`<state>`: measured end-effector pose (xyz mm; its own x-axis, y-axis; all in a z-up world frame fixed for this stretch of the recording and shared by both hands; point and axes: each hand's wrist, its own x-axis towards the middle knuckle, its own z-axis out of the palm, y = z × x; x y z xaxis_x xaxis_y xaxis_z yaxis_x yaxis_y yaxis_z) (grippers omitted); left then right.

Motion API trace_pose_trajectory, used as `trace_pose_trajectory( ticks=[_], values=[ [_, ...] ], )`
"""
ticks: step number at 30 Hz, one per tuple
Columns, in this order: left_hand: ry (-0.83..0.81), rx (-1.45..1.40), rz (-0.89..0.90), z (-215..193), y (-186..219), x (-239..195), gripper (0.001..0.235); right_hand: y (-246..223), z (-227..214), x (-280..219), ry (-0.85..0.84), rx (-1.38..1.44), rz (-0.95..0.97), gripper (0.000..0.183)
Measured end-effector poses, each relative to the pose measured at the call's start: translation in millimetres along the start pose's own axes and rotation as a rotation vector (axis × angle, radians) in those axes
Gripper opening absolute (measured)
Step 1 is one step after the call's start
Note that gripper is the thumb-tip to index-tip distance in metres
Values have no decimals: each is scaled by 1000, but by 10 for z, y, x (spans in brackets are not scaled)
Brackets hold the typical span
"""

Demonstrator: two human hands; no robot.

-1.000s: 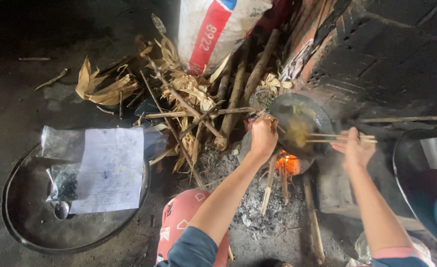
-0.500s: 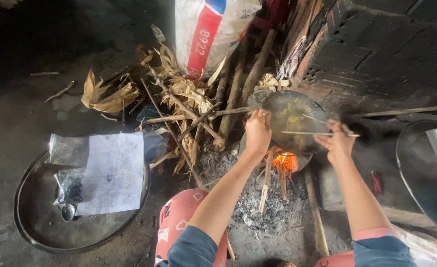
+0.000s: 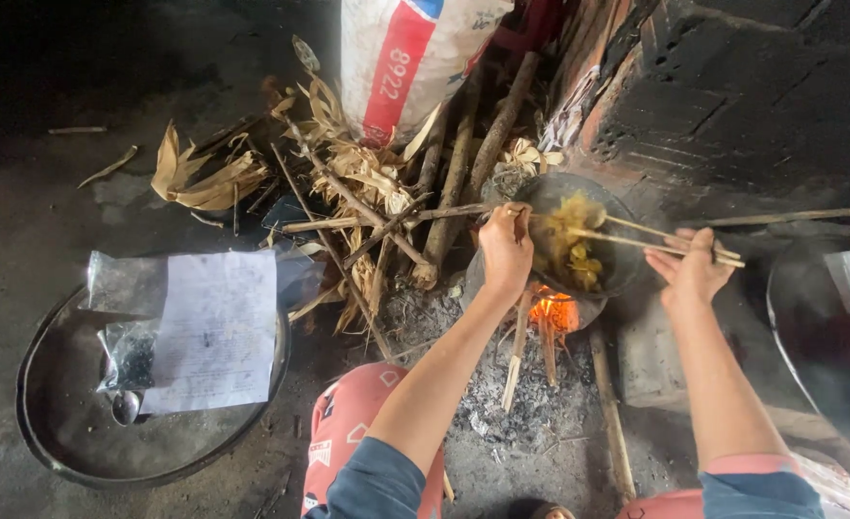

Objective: The person stirs yellow food in a black pan over a wood fire using chopsticks. They occasionally adjust the firewood with their hand to maintain the flame.

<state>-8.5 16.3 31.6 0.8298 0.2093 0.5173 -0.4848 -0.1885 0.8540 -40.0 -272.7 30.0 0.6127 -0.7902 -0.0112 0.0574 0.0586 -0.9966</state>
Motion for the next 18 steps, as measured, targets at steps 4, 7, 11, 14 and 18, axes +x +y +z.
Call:
trace_pose_trajectory(
  ticks=[4,7,11,14,18],
  values=[
    [-72,188,20,249,-293,-114,8,-174,-149,-133,-78,-241,21,33],
    [-147,256,-5,323,-246,-174,7,-21,-95,-64,-161,-362,-34,38],
    [-111,128,-1,271,-171,-163,7,248,219,-159,5,-88,-67,35],
    [-59,16,20,118,-18,-102,6,159,342,-218,20,27,-112,37],
    [-131,34,50,176,-125,-77,4,253,283,-63,-93,-68,-422,25]
  ],
)
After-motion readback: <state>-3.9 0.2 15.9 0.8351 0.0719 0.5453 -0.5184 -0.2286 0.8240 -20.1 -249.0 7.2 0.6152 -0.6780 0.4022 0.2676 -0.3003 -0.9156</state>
